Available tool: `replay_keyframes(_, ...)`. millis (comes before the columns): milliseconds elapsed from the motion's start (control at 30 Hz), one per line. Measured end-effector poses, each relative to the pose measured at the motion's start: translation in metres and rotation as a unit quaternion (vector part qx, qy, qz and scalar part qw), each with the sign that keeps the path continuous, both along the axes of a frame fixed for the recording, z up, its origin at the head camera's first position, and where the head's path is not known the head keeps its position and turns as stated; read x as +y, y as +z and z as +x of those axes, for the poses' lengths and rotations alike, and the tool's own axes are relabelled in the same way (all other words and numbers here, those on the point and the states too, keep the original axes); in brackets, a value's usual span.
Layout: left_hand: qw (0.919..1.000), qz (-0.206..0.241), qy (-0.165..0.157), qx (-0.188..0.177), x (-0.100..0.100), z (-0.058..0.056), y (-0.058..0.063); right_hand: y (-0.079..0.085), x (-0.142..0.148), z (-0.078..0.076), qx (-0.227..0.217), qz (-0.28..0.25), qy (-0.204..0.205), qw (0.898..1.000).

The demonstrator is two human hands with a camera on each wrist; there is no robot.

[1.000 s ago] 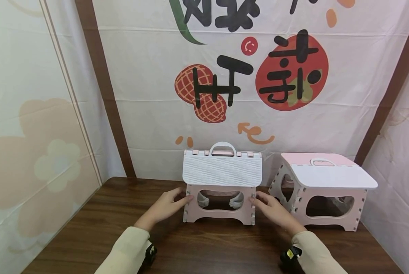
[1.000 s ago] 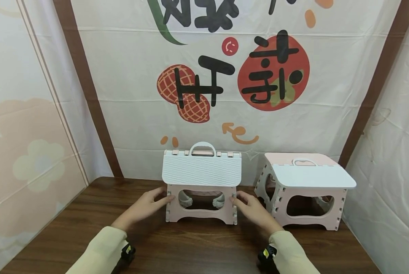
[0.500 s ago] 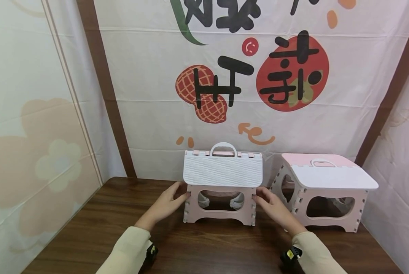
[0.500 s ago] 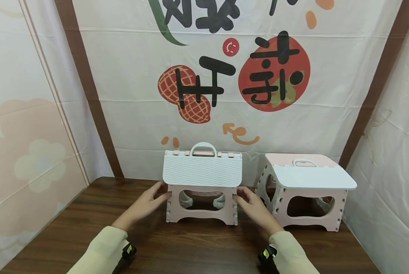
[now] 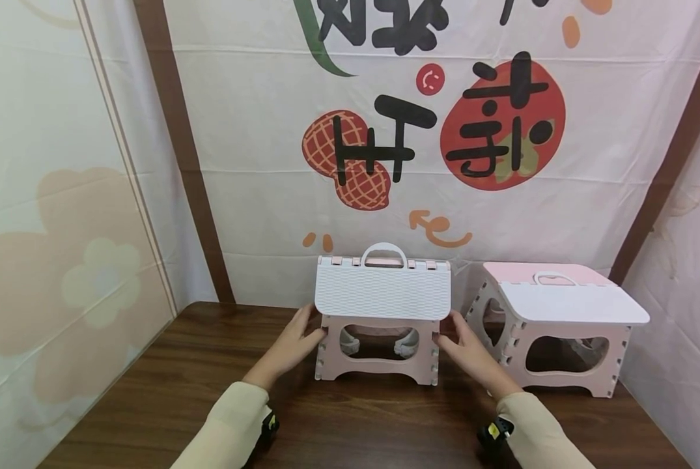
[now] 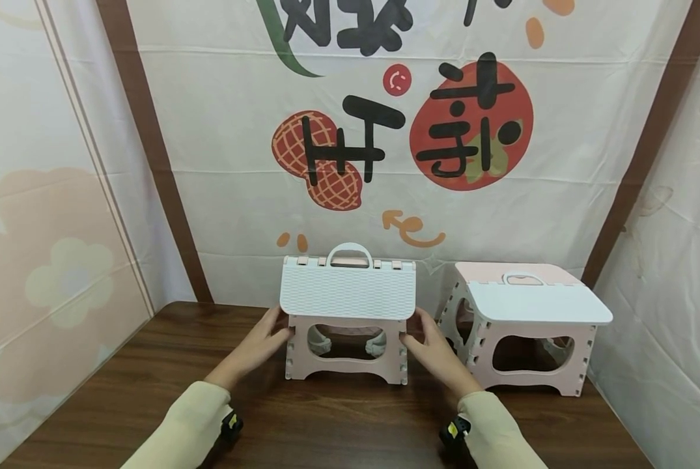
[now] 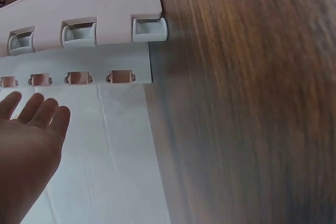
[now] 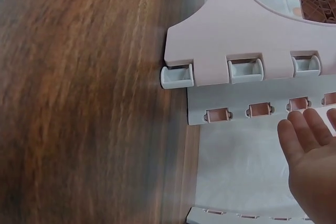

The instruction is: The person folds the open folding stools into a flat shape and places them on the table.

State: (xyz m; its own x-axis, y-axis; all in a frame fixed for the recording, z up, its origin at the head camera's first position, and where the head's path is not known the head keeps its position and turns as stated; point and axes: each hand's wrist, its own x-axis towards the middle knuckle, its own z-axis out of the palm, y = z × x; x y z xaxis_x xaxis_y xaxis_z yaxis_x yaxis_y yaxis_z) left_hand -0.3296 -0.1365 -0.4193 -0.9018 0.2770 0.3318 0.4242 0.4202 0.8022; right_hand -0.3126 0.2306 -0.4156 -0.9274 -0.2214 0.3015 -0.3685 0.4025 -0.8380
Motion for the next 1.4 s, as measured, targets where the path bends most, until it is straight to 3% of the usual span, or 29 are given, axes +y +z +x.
replay_keyframes(367, 0.9992, 0.035, -0.016, -0.006, 0.006, -0.006, -0.003, 0.001, -0.001, -0.010, -0.023, -0.017, 0.017, 0.999)
replay_keyframes(633, 0.9987, 0.048, -0.015, -0.011, 0.009, -0.010, -0.007, 0.001, 0.000, -0.014, -0.066, -0.039, 0.018, 0.997)
replay_keyframes(900, 0.9983, 0.056, -0.014, -0.013, 0.010, -0.010, -0.008, -0.003, 0.001, -0.014, -0.055, -0.043, 0.042, 0.997)
replay_keyframes(1400, 0.9971, 0.071, -0.018, -0.019, 0.009, -0.012, -0.009, -0.009, -0.001, -0.020, -0.055, -0.044, 0.035, 0.997)
